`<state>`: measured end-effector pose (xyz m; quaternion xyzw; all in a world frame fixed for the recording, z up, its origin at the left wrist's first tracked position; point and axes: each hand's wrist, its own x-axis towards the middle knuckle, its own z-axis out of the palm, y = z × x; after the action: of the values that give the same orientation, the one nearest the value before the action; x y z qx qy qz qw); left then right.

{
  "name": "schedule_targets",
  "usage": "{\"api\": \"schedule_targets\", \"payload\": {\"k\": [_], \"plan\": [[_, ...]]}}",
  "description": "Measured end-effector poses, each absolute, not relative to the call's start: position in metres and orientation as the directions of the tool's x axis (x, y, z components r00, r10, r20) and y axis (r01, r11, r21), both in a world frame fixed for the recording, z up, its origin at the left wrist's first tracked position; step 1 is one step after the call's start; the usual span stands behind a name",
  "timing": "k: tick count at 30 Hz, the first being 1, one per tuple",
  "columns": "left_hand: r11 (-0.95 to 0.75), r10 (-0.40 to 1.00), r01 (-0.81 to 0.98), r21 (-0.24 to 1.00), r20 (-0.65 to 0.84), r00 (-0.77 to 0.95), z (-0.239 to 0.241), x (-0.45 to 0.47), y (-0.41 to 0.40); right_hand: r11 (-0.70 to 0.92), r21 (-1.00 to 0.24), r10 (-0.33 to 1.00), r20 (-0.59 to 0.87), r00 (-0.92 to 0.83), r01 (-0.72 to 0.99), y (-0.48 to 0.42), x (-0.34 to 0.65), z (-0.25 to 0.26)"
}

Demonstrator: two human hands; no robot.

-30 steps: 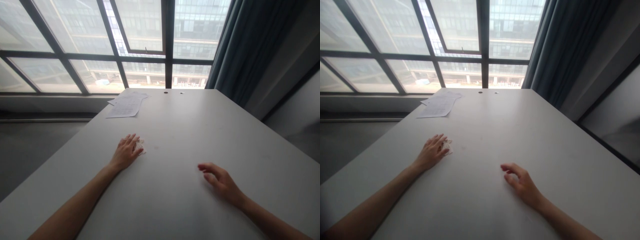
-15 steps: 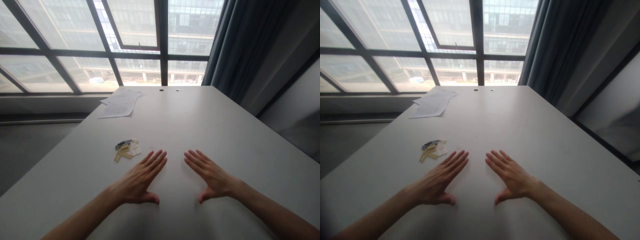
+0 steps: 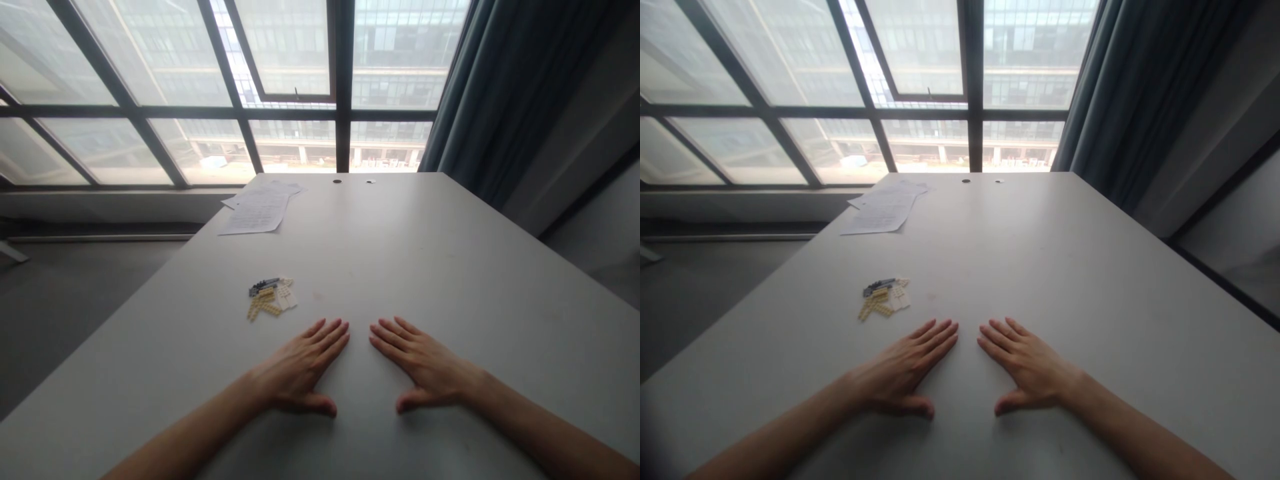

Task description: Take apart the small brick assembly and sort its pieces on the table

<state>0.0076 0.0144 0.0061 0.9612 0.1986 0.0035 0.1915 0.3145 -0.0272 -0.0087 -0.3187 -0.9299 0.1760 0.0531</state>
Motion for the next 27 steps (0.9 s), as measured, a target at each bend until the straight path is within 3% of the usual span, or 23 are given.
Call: {"api": "schedule_targets", "payload": {"k": [5, 9, 13, 17, 20, 27], "plan": [[-0.865, 0.393, 0.394, 0.310, -0.069, 0.917, 0.004, 0.006, 0.015, 0.737, -0.345, 0.617, -0.008, -0.787, 0.582, -0.028, 0.314, -0.008], [-0.830, 0.554, 0.540, 0.144, 0.093, 0.827, -0.001, -0.016, 0.035, 0.730, -0.314, 0.643, 0.014, -0.766, 0.607, -0.031, 0.315, -0.009], [-0.604, 0.767, 0.797, 0.014, 0.281, 0.576, -0.012, -0.067, 0.075, 0.721, -0.309, 0.665, 0.061, -0.744, 0.620, -0.032, 0.316, -0.013], [-0.389, 0.915, 0.918, 0.074, 0.149, 0.375, -0.022, -0.103, 0.110, 0.705, -0.329, 0.682, 0.074, -0.728, 0.628, -0.029, 0.315, -0.016], [-0.472, 0.882, 0.876, 0.105, 0.045, 0.470, -0.022, -0.100, 0.124, 0.694, -0.330, 0.692, 0.063, -0.719, 0.639, -0.024, 0.312, -0.017], [-0.646, 0.756, 0.748, 0.150, -0.008, 0.655, -0.009, -0.040, 0.128, 0.608, -0.300, 0.779, 0.049, -0.625, 0.735, 0.001, 0.295, -0.018]]}}
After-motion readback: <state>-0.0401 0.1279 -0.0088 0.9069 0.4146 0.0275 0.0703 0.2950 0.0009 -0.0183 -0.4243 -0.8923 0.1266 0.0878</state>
